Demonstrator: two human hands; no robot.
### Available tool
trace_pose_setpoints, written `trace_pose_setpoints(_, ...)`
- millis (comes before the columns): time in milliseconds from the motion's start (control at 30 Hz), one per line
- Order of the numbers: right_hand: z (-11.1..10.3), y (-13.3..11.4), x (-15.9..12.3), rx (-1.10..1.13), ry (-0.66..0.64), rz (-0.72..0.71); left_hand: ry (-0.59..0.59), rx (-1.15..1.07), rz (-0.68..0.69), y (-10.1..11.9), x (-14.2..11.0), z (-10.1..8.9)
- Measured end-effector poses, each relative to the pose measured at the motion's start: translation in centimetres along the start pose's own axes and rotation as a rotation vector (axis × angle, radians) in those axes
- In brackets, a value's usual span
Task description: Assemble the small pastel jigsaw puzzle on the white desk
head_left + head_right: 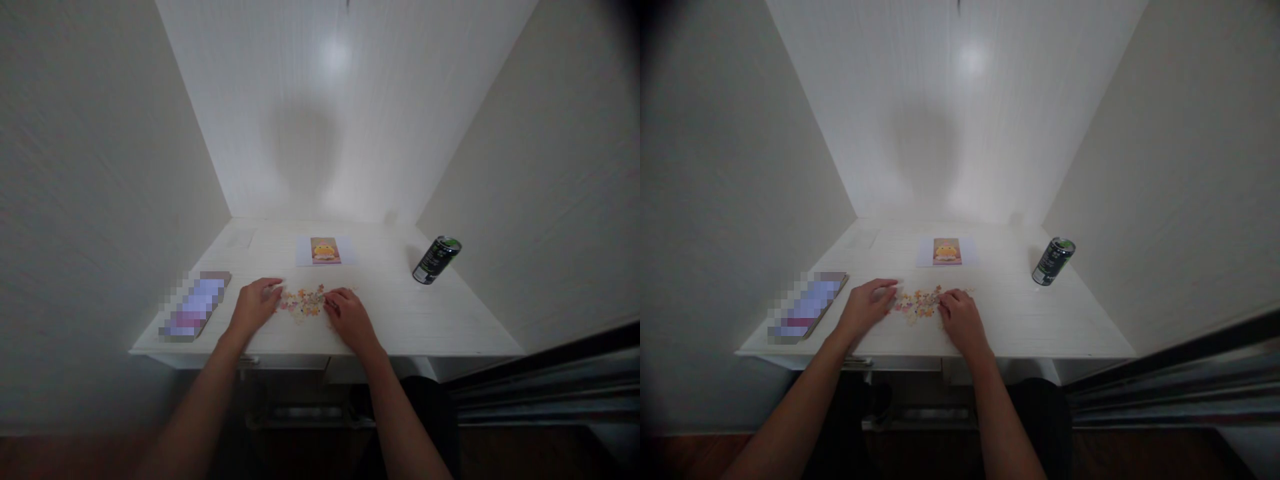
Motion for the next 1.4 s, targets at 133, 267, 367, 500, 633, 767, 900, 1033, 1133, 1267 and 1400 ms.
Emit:
trace_pose_setpoints(133,-0.4,-0.1,0.0,0.029,0.032,0.007,-0.057,0.095,0.143,2.7,-0.8,1.2)
trace_pose_setpoints(267,-0.6,-0.7,0.0,0.004,0.031,-0.003,-0.144,0.133,0.23,4.7,-1.2,3.0)
trace_pose_setpoints(367,0.1,-1.3,-0.1,-0.087,-0.042,-0.022,-0.151,0.128,0.252,5.0,-1.1,3.2)
trace_pose_setpoints(500,0.8,-1.1,0.1,-0.134,-0.091,-0.012,-0.104,0.122,0.232,4.1,-0.7,2.9)
trace_pose_setpoints(633,0.8,-0.4,0.2,-0.128,-0.07,0.002,-0.055,0.145,0.185,3.0,-0.6,2.7)
trace_pose_setpoints(767,0.4,-0.2,0.1,-0.122,-0.026,0.018,-0.013,0.205,0.151,2.9,-0.8,2.1)
trace_pose_setpoints(900,-0.5,-0.1,-0.1,-0.092,0.035,0.033,-0.037,0.236,0.164,4.1,-1.3,1.9)
trace_pose_setpoints(1033,-1.1,0.3,-0.2,-0.046,0.093,0.05,-0.133,0.227,0.224,5.5,-1.6,3.3)
trace_pose_setpoints(1133,-1.8,0.8,-0.3,-0.017,0.157,0.081,-0.169,0.181,0.242,5.8,-1.3,4.0)
trace_pose_setpoints(1267,-2.9,1.6,-0.6,0.009,0.265,0.13,-0.169,0.034,0.209,5.4,-0.7,3.6)
trace_pose_setpoints(1400,-3.7,2.1,-0.8,0.002,0.321,0.158,-0.089,-0.212,0.062,3.6,-0.7,2.3)
Point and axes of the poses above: each hand's wrist, its own x-axis towards the middle knuckle, its own z-axis out of the palm, y = z × x, the point moved 9 cm from there along x, towards the middle knuckle, and after that the axes turned 9 degrees about x, right-handed, at the moved point
